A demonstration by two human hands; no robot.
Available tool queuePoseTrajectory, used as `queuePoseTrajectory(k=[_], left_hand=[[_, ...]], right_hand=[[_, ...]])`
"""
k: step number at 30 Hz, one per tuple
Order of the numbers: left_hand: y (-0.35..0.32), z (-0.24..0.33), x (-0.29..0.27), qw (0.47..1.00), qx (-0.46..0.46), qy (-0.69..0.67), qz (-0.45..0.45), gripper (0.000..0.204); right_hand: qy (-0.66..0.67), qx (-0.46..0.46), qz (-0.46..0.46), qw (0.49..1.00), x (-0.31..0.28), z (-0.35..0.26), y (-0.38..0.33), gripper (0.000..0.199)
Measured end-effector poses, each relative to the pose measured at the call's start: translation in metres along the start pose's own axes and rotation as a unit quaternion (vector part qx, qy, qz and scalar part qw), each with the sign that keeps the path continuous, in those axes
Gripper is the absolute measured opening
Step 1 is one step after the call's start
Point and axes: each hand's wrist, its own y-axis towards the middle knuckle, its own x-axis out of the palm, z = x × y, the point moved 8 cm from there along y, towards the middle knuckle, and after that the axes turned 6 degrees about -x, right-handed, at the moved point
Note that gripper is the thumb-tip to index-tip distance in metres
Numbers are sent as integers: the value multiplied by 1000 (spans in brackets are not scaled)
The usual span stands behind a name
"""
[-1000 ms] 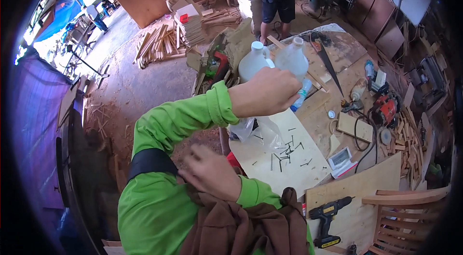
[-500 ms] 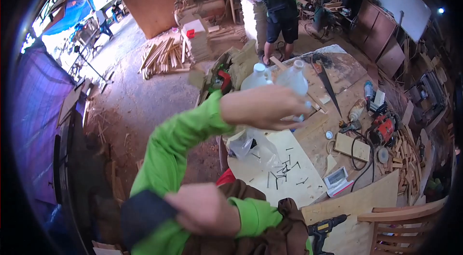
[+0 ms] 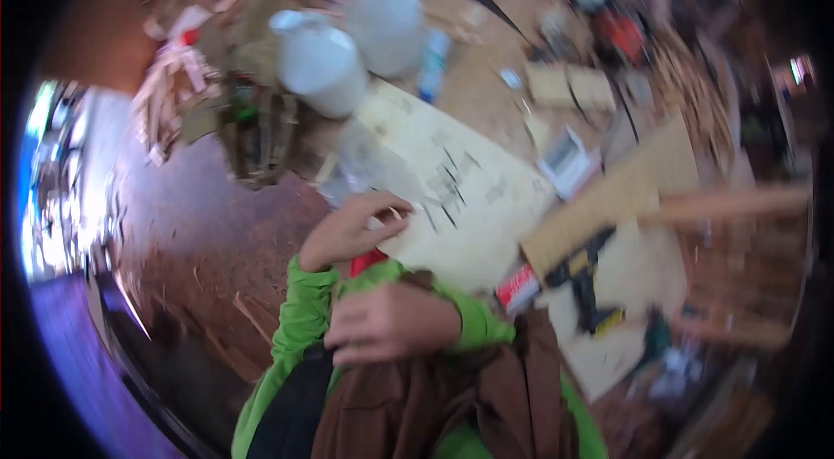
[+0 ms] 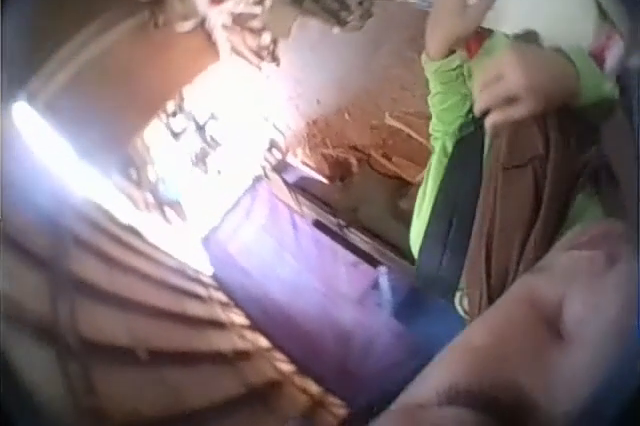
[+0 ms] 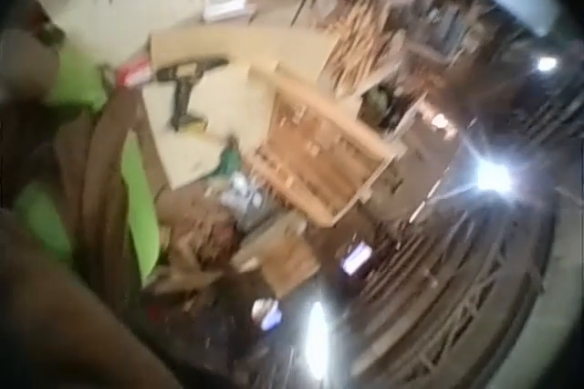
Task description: Assembling a wooden chair by drilling components and organizing screws on a workbench.
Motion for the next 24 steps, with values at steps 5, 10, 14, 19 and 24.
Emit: queuePoseTrajectory(k=[5, 10, 14, 19, 24], left_hand=[[1, -13, 12, 996, 13, 80, -37, 29], [-5, -30, 63, 977, -87, 6, -196, 36], [4, -54, 84, 973, -52, 97, -203, 41], [49, -36, 31, 994, -19, 89, 68, 35], [44, -61, -11, 965, -190, 164, 79, 30]], right_hand=[[4, 299, 149, 943, -46, 94, -118, 20], [-73, 476, 296, 825, -63, 97, -263, 21], [-69, 540, 358, 758, -64, 110, -309, 23], [-186, 502, 443, 719, -79, 141, -329, 21], [-265, 530, 344, 729, -75, 165, -317, 17]])
